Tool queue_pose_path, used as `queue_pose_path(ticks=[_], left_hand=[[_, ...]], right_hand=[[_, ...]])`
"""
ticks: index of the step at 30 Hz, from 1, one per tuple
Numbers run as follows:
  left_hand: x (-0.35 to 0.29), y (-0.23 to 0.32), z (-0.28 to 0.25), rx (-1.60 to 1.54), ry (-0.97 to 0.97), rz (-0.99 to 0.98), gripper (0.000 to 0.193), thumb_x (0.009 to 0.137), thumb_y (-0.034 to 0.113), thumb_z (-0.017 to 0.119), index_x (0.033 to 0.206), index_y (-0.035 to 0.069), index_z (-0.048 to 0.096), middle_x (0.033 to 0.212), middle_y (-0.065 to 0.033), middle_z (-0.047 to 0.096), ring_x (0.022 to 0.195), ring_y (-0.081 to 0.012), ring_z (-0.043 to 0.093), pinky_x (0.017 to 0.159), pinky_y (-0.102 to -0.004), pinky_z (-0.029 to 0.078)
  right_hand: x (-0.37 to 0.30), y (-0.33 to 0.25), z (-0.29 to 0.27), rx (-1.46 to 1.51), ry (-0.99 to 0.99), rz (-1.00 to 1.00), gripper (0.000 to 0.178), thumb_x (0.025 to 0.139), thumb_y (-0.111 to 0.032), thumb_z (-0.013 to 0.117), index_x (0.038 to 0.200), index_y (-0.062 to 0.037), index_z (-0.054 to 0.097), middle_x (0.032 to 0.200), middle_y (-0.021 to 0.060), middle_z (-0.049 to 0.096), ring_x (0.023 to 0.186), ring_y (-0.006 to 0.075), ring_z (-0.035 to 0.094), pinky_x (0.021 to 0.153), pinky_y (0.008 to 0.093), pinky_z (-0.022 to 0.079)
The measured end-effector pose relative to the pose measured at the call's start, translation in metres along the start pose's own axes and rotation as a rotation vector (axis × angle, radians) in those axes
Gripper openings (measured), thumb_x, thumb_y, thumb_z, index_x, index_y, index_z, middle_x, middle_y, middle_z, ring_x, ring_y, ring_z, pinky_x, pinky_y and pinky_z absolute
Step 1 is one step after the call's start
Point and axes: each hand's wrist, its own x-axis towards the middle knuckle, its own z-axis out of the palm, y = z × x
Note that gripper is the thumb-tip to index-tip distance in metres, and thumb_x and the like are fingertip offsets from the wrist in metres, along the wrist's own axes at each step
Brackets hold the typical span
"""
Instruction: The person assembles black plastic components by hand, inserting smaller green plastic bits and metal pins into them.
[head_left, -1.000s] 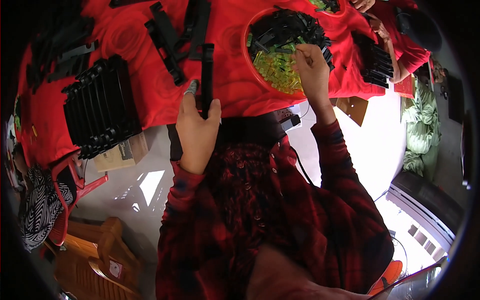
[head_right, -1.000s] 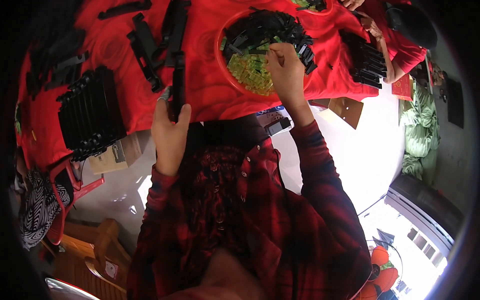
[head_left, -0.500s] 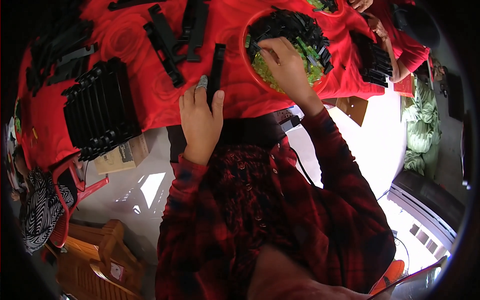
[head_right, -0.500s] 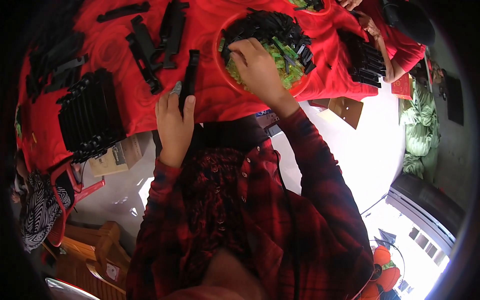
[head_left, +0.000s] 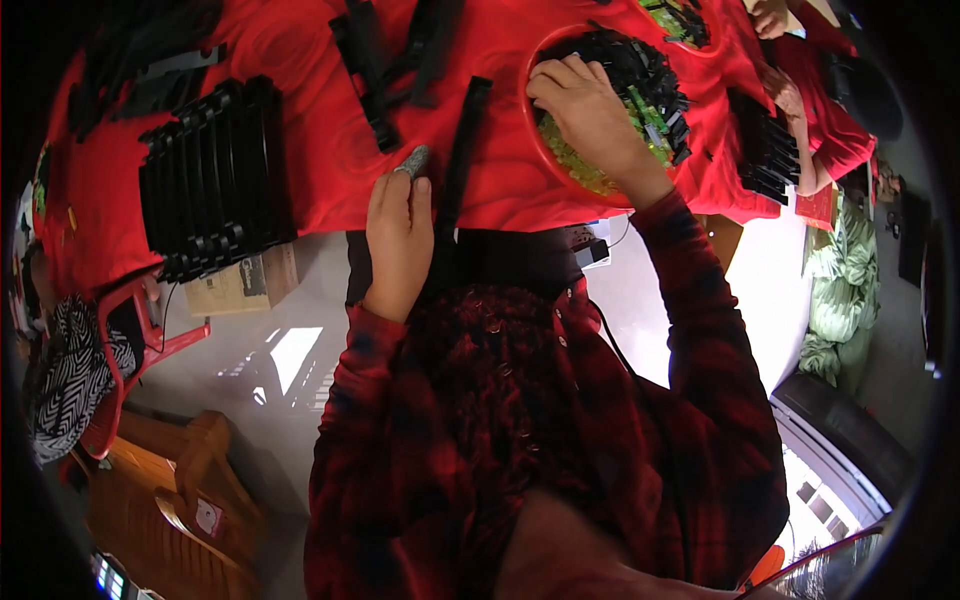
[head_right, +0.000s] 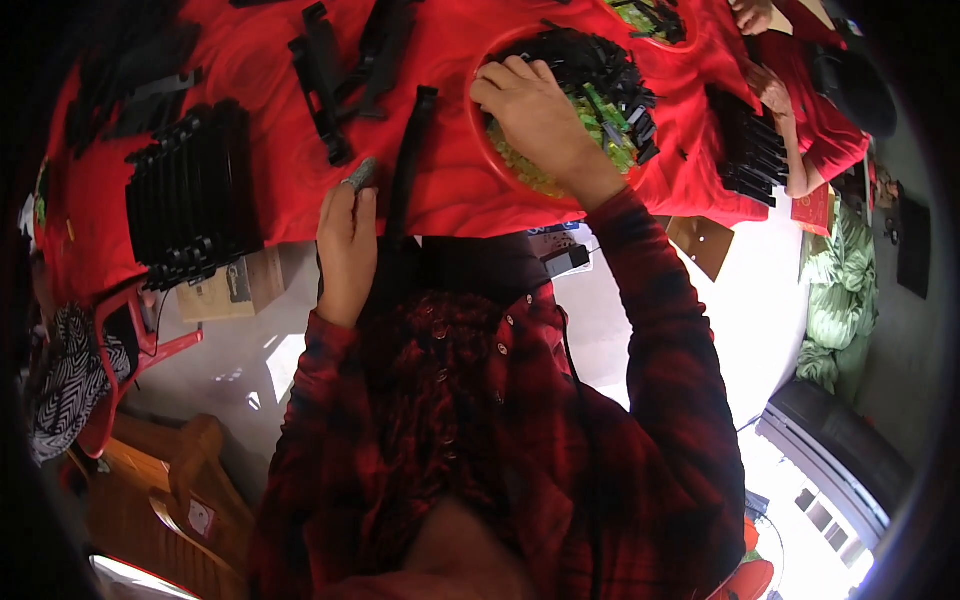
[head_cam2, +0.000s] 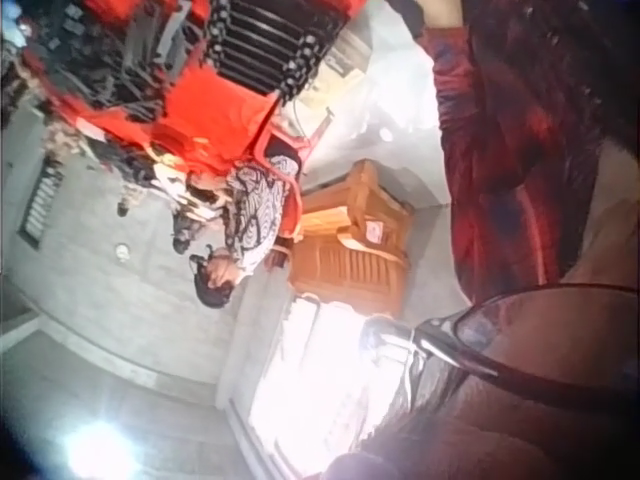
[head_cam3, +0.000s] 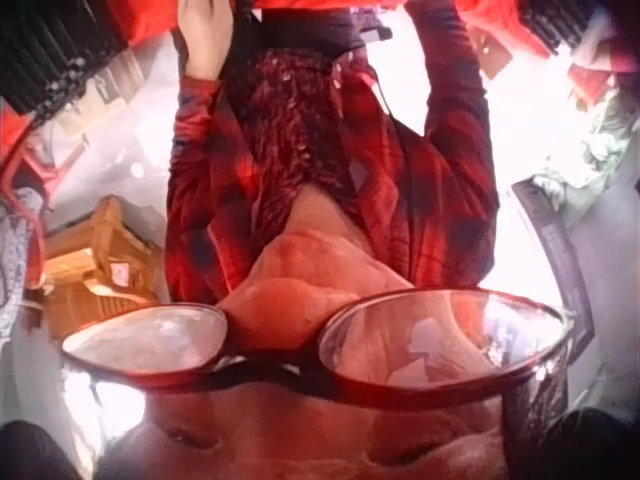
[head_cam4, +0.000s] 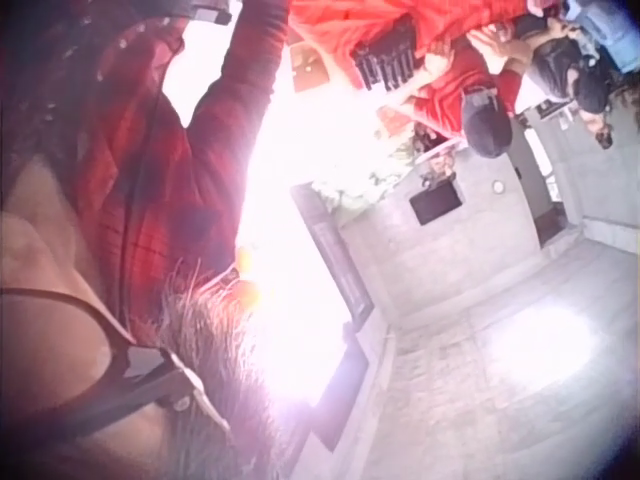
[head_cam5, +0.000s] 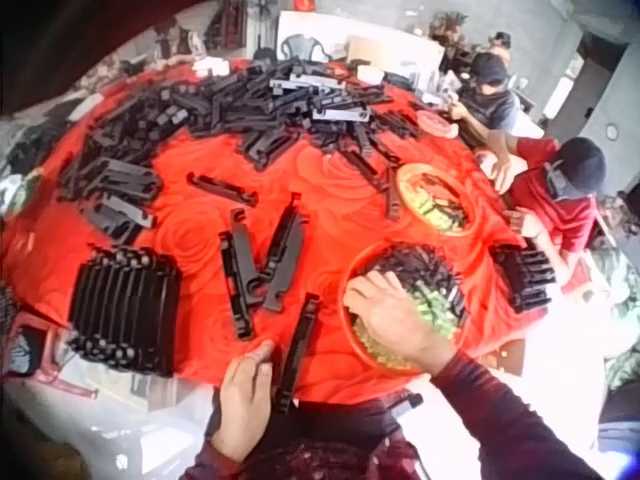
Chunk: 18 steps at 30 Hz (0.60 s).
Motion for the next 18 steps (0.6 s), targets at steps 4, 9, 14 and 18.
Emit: queue_pose_path(ticks=[4,9,14,18], left_hand=[[-0.003,0.002,-0.002,-0.063,-0.004,-0.028,0.022,0.098,0.012,0.057,0.113,-0.004,0.06,0.095,-0.0176,0.058,0.085,-0.033,0.058,0.076,-0.0388,0.047],[-0.011,0.005,-0.002,-0.176,-0.012,-0.07,0.028,0.096,0.012,0.061,0.119,-0.004,0.061,0.097,-0.0155,0.059,0.085,-0.0262,0.059,0.078,-0.0356,0.048],[-0.021,0.002,0.005,-0.166,0.039,-0.075,0.035,0.091,0.014,0.068,0.119,-0.005,0.059,0.1,-0.0149,0.059,0.087,-0.0262,0.058,0.078,-0.0353,0.049],[-0.019,0.003,0.005,-0.157,0.023,-0.101,0.036,0.09,0.015,0.069,0.119,-0.005,0.058,0.1,-0.0148,0.059,0.087,-0.0264,0.057,0.078,-0.0351,0.049]], right_hand=[[0.003,0.002,0.006,-0.049,0.038,0.018,0.017,0.085,-0.011,0.065,0.101,-0.0087,0.061,0.099,0.0072,0.06,0.097,0.0263,0.057,0.086,0.0388,0.042],[0.004,0.006,0.005,-0.082,0.038,0.022,0.015,0.085,-0.012,0.065,0.1,-0.0089,0.061,0.096,0.0071,0.06,0.095,0.0264,0.057,0.085,0.0385,0.042],[0.006,0.01,0.007,-0.114,-0.014,-0.044,0.013,0.086,-0.012,0.064,0.099,-0.0081,0.061,0.093,0.0075,0.06,0.093,0.0264,0.057,0.083,0.0382,0.043],[0.007,0.01,0.007,-0.178,0.121,-0.034,0.013,0.087,-0.013,0.066,0.097,-0.0078,0.061,0.09,0.008,0.061,0.089,0.0259,0.058,0.082,0.0385,0.043]])
